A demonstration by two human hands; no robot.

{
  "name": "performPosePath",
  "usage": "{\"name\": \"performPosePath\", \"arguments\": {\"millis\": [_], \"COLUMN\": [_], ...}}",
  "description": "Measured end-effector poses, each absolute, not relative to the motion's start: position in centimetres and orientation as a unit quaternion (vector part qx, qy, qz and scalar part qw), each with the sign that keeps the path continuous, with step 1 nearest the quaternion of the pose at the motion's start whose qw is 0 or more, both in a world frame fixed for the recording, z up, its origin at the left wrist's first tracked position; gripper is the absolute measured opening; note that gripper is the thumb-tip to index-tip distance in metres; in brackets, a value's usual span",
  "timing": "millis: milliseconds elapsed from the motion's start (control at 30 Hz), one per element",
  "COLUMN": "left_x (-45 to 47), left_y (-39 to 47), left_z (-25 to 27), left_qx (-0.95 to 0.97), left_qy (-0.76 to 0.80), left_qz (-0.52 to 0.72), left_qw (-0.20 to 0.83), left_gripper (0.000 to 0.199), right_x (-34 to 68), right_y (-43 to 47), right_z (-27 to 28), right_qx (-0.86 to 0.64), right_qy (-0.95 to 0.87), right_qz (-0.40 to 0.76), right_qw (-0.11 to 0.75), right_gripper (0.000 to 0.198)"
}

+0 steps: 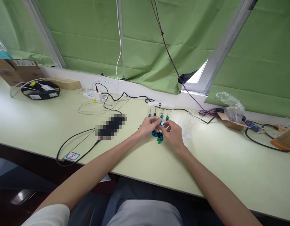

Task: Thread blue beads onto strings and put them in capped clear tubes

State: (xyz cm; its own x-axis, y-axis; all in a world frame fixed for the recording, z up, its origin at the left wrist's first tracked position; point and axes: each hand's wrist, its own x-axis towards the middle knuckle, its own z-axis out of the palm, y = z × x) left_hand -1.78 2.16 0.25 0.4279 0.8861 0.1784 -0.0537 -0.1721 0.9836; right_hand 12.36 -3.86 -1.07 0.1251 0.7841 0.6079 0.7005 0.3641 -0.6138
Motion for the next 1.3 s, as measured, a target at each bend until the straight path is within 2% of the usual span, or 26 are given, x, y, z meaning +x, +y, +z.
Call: {"name": "performPosePath", "arguments": {"millis": [267,433,600,833,1300], "left_x": [-1.8,-2.0,-2.0,-1.9,-1.8], "left_y": [2.2,1.9,1.7,1.4,1.3], "left_z": [0.7,1.6,2.0,2.1,2.3], "left_qx": [0.600,0.576,0.549,0.527,0.519], "left_qy": [0.321,0.332,0.336,0.341,0.350], "left_qz": [0.439,0.483,0.500,0.501,0.497], "left_qw": [0.587,0.570,0.579,0.596,0.601], "left_gripper": [0.031,0.029,0.028,0.026,0.022], "right_x": [12.4,12.4,12.8,13.4,13.9], "right_y": [-4.0,-3.8,-3.3,-3.2,-3.2], "right_z": [-0.9,-0.9,-1.4,-1.8,-1.2], "right_qx": [-0.560,-0.563,-0.558,-0.591,-0.585], "right_qy": [-0.660,-0.657,-0.688,-0.715,-0.731], "right_qz": [0.061,0.070,0.043,0.040,0.102], "right_qw": [0.498,0.496,0.462,0.372,0.337], "right_gripper": [0.026,0.022,0.019,0.016,0.012]}}
